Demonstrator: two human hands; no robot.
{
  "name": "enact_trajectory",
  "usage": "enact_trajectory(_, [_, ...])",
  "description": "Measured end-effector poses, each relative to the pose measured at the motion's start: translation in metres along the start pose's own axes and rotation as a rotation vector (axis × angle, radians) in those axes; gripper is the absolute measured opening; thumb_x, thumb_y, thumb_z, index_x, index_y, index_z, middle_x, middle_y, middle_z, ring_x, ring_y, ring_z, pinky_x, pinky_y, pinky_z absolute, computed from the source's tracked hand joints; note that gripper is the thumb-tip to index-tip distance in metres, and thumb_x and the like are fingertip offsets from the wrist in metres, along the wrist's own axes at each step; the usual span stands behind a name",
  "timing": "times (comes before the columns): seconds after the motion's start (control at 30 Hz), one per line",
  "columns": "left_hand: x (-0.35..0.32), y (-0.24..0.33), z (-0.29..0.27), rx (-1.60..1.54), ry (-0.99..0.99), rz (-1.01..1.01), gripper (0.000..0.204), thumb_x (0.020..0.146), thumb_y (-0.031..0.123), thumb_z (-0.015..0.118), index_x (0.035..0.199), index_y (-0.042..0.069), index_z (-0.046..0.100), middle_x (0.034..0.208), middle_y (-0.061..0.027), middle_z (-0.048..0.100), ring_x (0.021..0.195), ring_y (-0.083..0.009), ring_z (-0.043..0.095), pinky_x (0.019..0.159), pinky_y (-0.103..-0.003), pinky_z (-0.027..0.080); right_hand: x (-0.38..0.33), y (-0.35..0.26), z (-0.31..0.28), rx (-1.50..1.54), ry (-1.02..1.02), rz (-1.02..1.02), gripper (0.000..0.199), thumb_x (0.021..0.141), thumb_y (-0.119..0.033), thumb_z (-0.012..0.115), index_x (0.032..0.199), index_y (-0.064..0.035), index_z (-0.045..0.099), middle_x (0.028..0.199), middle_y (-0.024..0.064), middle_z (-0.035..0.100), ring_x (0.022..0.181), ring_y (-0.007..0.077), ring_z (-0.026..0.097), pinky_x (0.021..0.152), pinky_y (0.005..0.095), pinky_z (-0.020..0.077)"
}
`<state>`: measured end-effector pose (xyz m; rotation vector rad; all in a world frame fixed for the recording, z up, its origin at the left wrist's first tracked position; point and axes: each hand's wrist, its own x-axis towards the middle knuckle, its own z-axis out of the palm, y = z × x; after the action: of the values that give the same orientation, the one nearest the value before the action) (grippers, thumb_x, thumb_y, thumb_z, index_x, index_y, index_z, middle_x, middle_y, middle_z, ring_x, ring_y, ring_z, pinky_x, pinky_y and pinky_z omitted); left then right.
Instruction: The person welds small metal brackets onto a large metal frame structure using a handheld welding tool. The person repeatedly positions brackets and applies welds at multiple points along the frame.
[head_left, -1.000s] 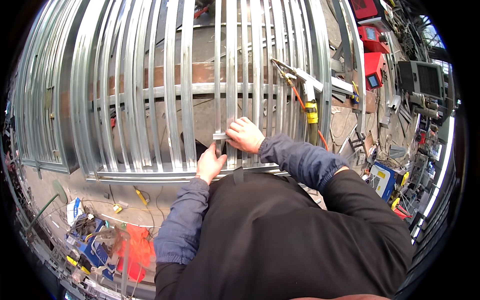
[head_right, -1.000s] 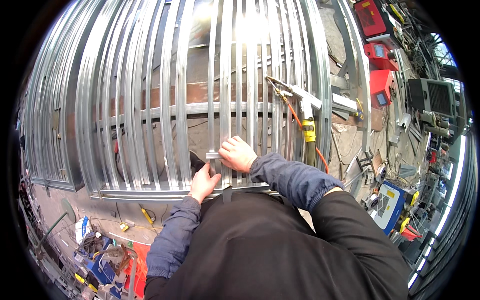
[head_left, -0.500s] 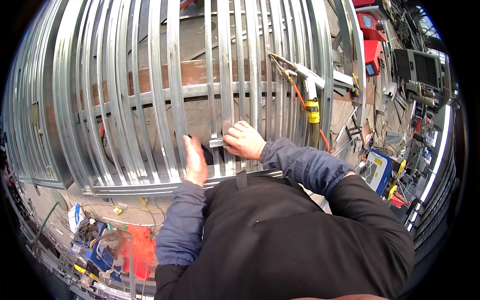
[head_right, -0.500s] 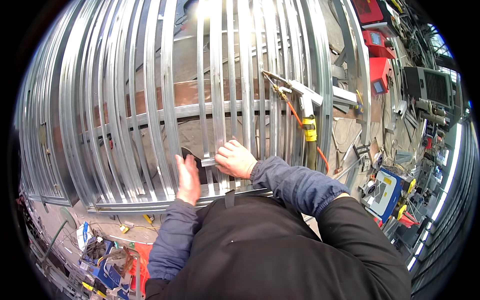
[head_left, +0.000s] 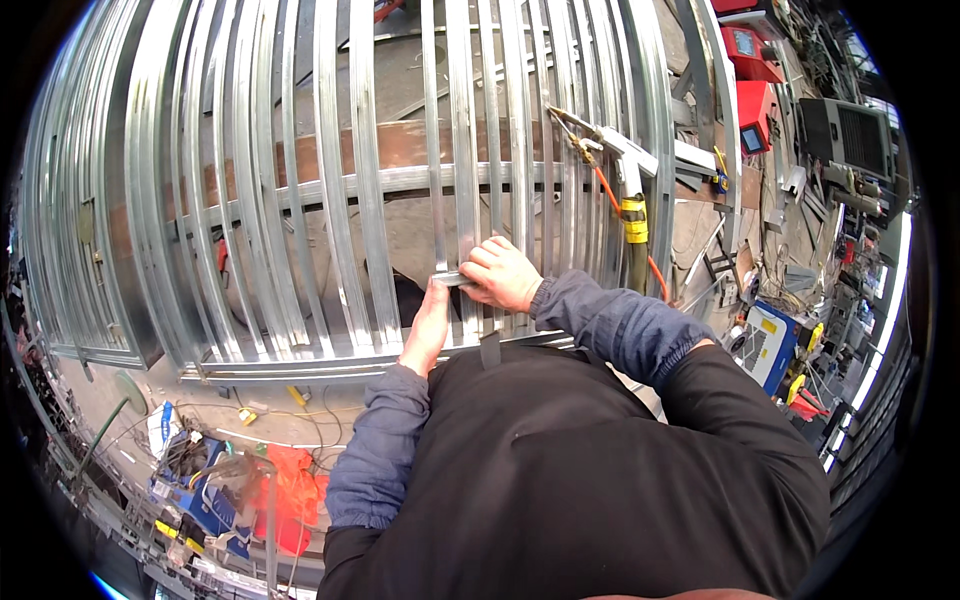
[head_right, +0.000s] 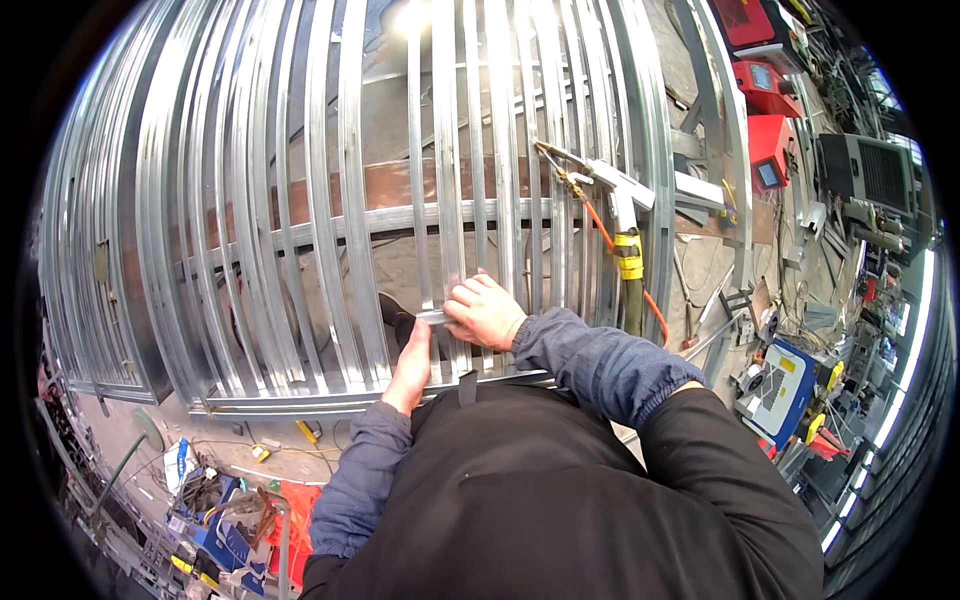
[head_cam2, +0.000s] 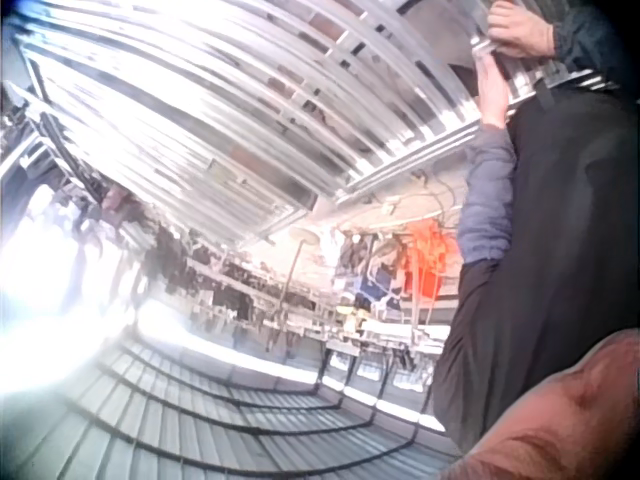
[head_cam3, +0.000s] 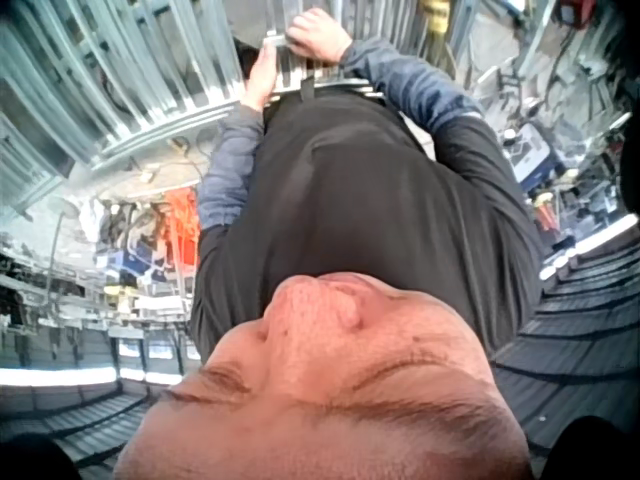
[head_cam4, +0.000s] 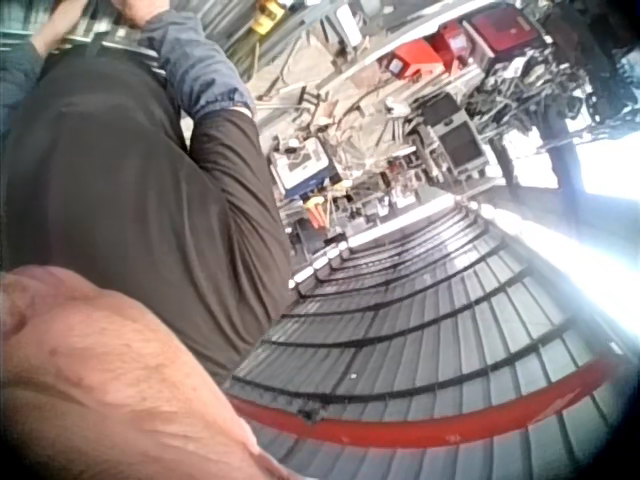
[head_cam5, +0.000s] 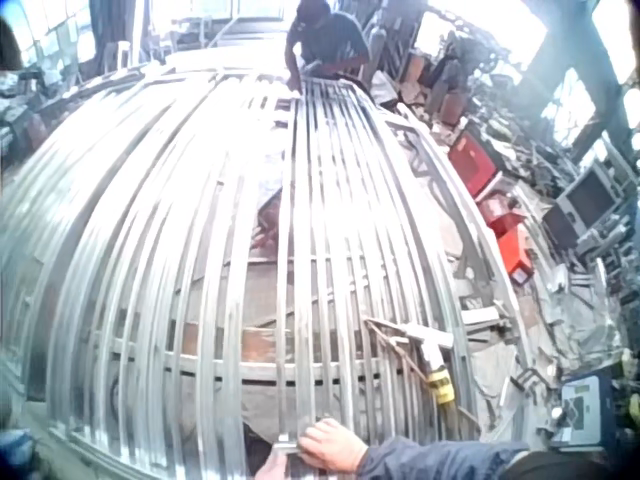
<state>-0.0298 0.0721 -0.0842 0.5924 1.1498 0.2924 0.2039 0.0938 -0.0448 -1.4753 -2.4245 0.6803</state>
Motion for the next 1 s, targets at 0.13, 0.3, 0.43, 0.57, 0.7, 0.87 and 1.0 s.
enact_trajectory(0.13, [-0.039,0.019,0.003,0.843,0.122,0.270,0.079,0.109,0.056,0.053,0.157,-0.007,0.045,0.152,-0.0275,0.057,0.142,-0.0382,0.055,0.117,-0.046,0.044,-0.003,0.002,0.003,-0.004,-0.031,0.053,0.045,0.088,-0.037,0.081,0.123,-0.0109,0.067,0.114,0.0086,0.064,0.112,0.0314,0.061,0.114,0.0522,0.0433])
enact_trajectory(0.3, [-0.067,0.011,0.000,1.221,0.162,0.430,0.072,0.103,0.048,0.065,0.150,-0.005,0.053,0.124,-0.0229,0.072,0.115,-0.0391,0.068,0.099,-0.051,0.053,-0.022,-0.001,-0.027,0.052,0.117,0.105,0.045,0.089,-0.033,0.082,0.126,-0.0103,0.068,0.118,0.0094,0.065,0.114,0.0318,0.061,0.109,0.0483,0.0465])
enact_trajectory(0.43, [-0.063,-0.006,0.003,1.388,0.270,0.593,0.075,0.099,0.051,0.070,0.148,-0.003,0.056,0.111,-0.0173,0.074,0.104,-0.0356,0.069,0.091,-0.048,0.054,-0.064,0.014,-0.073,-0.009,0.327,0.310,0.043,0.088,-0.026,0.082,0.126,-0.0084,0.070,0.124,0.0117,0.064,0.118,0.0345,0.060,0.108,0.0463,0.0466])
enact_trajectory(0.57, [-0.070,0.006,0.009,1.420,0.217,0.531,0.078,0.097,0.056,0.070,0.149,-0.002,0.056,0.108,-0.0150,0.073,0.103,-0.0337,0.069,0.090,-0.047,0.054,-0.123,0.071,-0.111,-0.213,0.569,0.883,0.055,0.092,-0.027,0.079,0.139,-0.0044,0.062,0.143,0.0178,0.054,0.134,0.0388,0.049,0.115,0.0489,0.0414])
enact_trajectory(0.7, [-0.070,-0.001,0.004,1.424,0.205,0.535,0.082,0.098,0.057,0.067,0.150,-0.004,0.054,0.111,-0.0194,0.073,0.105,-0.0376,0.070,0.089,-0.050,0.055,-0.154,0.144,-0.105,0.165,0.504,1.258,0.073,0.090,-0.043,0.080,0.143,0.0023,0.057,0.138,0.0259,0.061,0.132,0.0442,0.058,0.112,0.0495,0.0469])
enact_trajectory(0.87, [-0.066,0.008,0.000,1.392,0.098,0.445,0.083,0.099,0.059,0.066,0.151,-0.004,0.053,0.117,-0.0225,0.073,0.111,-0.0408,0.070,0.095,-0.051,0.055,-0.172,0.188,-0.099,0.654,0.395,1.190,0.072,0.091,-0.047,0.082,0.138,0.0045,0.062,0.121,0.0234,0.074,0.111,0.0339,0.073,0.096,0.0419,0.0567])
enact_trajectory(1.0, [-0.075,0.005,-0.006,1.413,0.096,0.498,0.081,0.097,0.056,0.070,0.153,0.000,0.054,0.120,-0.0215,0.073,0.115,-0.0398,0.068,0.099,-0.050,0.054,-0.158,0.212,-0.106,1.257,0.562,1.091,0.049,0.097,-0.032,0.080,0.126,0.0042,0.065,0.108,0.0123,0.071,0.094,0.0209,0.071,0.073,0.0362,0.0590])
